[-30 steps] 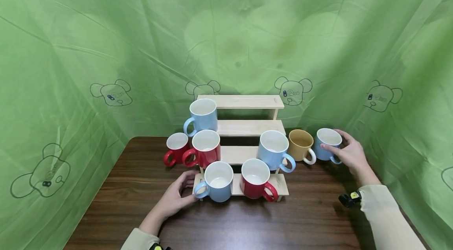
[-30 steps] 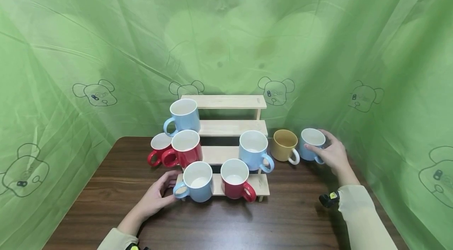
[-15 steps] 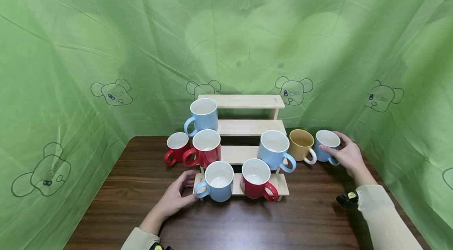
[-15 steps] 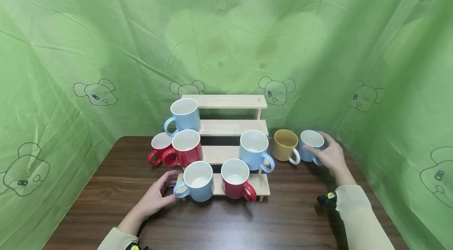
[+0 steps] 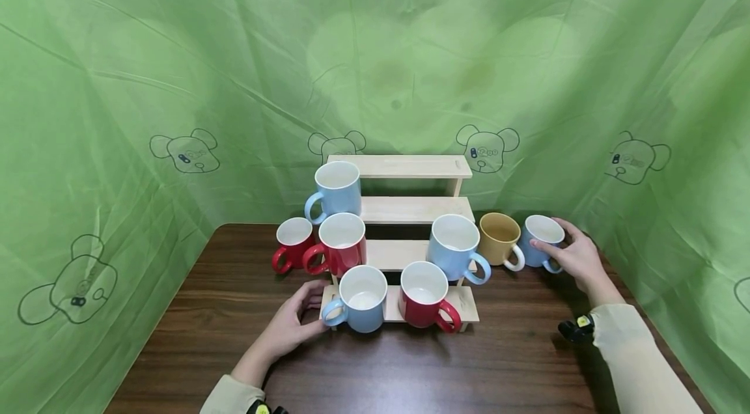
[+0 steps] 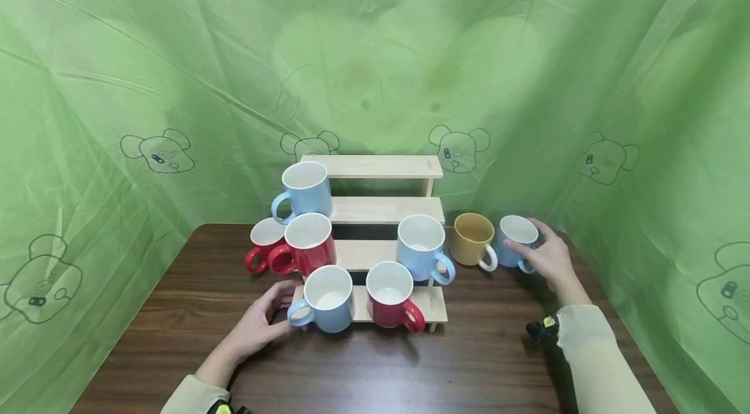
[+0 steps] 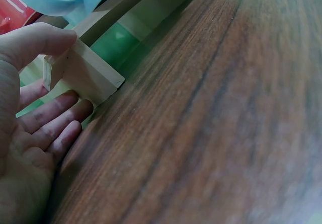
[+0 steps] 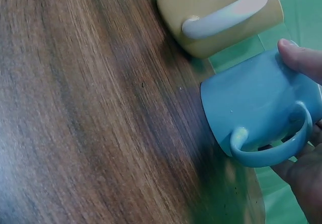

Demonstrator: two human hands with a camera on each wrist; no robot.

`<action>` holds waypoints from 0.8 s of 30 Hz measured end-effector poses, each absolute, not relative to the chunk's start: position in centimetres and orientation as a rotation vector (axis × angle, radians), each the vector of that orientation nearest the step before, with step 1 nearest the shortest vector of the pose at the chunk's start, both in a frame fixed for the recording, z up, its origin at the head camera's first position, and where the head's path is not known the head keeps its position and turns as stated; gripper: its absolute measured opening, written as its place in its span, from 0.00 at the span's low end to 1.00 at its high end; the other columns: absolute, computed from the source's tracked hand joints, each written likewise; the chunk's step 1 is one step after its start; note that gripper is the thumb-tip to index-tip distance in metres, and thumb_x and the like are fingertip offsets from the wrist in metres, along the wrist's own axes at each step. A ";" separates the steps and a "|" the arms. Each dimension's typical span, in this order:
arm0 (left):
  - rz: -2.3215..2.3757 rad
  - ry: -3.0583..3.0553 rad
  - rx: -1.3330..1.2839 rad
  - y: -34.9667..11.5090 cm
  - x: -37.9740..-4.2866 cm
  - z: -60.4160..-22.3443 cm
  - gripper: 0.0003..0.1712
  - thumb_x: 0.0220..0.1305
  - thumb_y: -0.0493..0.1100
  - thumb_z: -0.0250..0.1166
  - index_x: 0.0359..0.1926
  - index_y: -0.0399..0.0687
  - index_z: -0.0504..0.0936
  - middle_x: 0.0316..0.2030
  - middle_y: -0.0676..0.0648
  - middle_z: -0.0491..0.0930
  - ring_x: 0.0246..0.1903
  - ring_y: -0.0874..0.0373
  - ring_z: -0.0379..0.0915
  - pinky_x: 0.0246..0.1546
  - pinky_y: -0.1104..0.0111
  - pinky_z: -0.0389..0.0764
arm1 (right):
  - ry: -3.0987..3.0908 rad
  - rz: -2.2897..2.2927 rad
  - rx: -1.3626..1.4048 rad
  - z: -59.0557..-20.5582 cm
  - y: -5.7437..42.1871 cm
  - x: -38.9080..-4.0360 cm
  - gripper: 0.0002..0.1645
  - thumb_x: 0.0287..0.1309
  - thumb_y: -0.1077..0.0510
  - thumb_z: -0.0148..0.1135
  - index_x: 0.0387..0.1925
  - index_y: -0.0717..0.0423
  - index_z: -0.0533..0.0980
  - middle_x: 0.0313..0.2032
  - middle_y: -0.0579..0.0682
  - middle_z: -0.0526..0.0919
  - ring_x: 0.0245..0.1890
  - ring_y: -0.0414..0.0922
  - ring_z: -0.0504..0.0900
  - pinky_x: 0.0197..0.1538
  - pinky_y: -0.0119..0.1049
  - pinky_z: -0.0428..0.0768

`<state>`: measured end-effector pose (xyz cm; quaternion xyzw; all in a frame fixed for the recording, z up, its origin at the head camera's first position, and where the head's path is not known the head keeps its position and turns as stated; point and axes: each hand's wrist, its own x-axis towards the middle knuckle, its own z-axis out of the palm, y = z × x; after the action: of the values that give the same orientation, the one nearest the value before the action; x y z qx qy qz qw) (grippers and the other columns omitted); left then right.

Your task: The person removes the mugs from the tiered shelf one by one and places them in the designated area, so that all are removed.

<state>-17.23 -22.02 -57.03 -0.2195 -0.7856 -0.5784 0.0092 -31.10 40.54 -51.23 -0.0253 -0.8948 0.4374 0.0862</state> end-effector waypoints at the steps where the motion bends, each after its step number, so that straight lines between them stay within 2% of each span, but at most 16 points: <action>1: -1.807 -2.451 -0.689 -22.0 -17.2 -57.0 0.39 0.66 0.35 0.78 0.74 0.43 0.72 0.64 0.42 0.81 0.61 0.52 0.81 0.65 0.68 0.80 | -2.666 1.311 -0.074 -51.3 40.6 -31.1 0.57 0.64 0.43 0.80 0.82 0.63 0.62 0.68 0.72 0.76 0.60 0.56 0.76 0.44 0.20 0.72; 6: -1.801 -2.444 -0.700 -22.1 -17.2 -57.1 0.39 0.66 0.36 0.78 0.74 0.42 0.72 0.64 0.42 0.81 0.61 0.52 0.81 0.65 0.66 0.81 | -2.671 1.335 -0.053 -51.3 40.7 -31.2 0.58 0.65 0.43 0.80 0.83 0.63 0.61 0.69 0.72 0.75 0.60 0.55 0.76 0.44 0.19 0.73; 9: -1.796 -2.443 -0.699 -22.1 -17.2 -57.1 0.39 0.65 0.35 0.78 0.74 0.43 0.72 0.64 0.42 0.81 0.61 0.52 0.81 0.65 0.65 0.81 | -2.696 1.318 -0.044 -51.0 40.8 -31.1 0.58 0.66 0.43 0.79 0.83 0.65 0.60 0.67 0.72 0.76 0.59 0.54 0.76 0.44 0.22 0.73; 16: -1.794 -2.433 -0.714 -22.2 -17.3 -57.1 0.39 0.65 0.35 0.78 0.74 0.42 0.72 0.64 0.41 0.81 0.60 0.53 0.81 0.65 0.66 0.81 | -2.780 1.237 -0.027 -50.3 41.0 -31.4 0.58 0.66 0.40 0.78 0.82 0.67 0.60 0.67 0.75 0.75 0.61 0.65 0.74 0.51 0.44 0.73; 24: -1.802 -2.444 -0.693 -22.0 -17.2 -57.0 0.39 0.66 0.36 0.78 0.74 0.42 0.72 0.65 0.41 0.80 0.61 0.53 0.81 0.65 0.68 0.80 | -2.797 1.225 -0.029 -50.1 41.1 -31.4 0.61 0.67 0.40 0.77 0.82 0.70 0.57 0.68 0.77 0.72 0.63 0.68 0.73 0.55 0.54 0.74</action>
<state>-17.17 -22.03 -56.97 -0.2223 -0.7846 -0.5786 0.0135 -31.39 41.10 -50.06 -0.0096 -0.9150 0.4008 0.0440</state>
